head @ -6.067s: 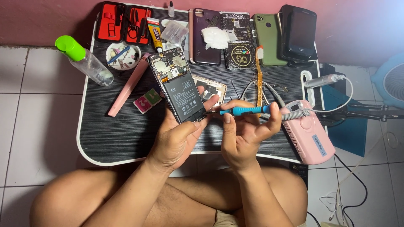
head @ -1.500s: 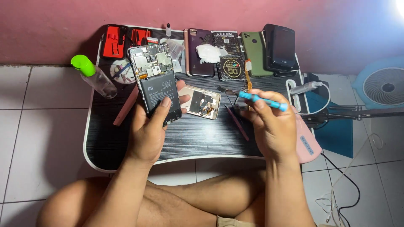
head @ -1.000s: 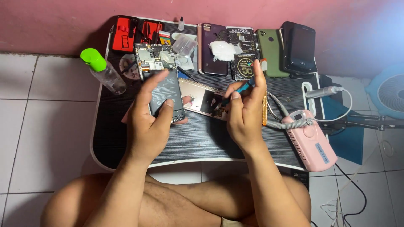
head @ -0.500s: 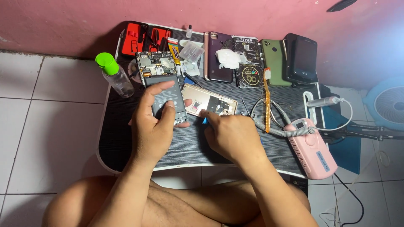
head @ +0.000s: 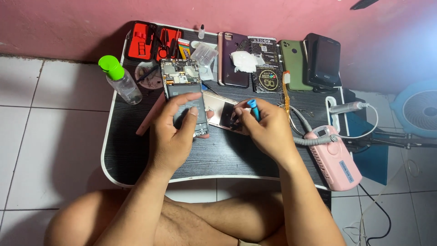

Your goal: The person uses a blue screwdriver to remove screws from the back of a disassembled smartphone. They then use their fingers to detach a small internal component from the device's circuit board and place it on the table.

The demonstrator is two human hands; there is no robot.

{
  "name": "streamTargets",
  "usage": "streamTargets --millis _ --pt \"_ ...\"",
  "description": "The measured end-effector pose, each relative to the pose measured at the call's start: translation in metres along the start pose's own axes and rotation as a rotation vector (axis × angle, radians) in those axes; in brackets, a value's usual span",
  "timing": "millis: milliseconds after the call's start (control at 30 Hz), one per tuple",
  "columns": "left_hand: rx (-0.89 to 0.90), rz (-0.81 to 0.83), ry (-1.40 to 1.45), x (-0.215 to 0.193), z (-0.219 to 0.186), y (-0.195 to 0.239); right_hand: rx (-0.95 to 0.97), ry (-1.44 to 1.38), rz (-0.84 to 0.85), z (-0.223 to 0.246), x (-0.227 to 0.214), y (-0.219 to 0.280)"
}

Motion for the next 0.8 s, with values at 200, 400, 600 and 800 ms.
streamTargets --millis 200,400,600,800 --pt "0.052 0.082 -0.223 0.02 0.018 0.01 -0.003 -0.411 -0.096 0.014 0.0 0.026" --pt "-0.049 0.088 -0.244 0.033 0.031 0.024 -0.095 -0.305 -0.216 0.025 0.001 0.038" --pt "-0.034 0.09 -0.248 0.039 0.018 0.029 -0.19 -0.206 -0.24 0.027 -0.005 0.042" --pt "0.021 0.1 -0.261 0.032 0.026 0.018 -0.184 -0.26 -0.206 0.029 -0.01 0.036"
Point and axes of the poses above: each hand's wrist, its own y-axis away from the middle knuckle, its own x-axis out of the palm, z = x × y, the point moved 7 cm from there along -y, towards the middle knuckle, and after that the axes turned 4 degrees about -z, right-handed, at the moved point
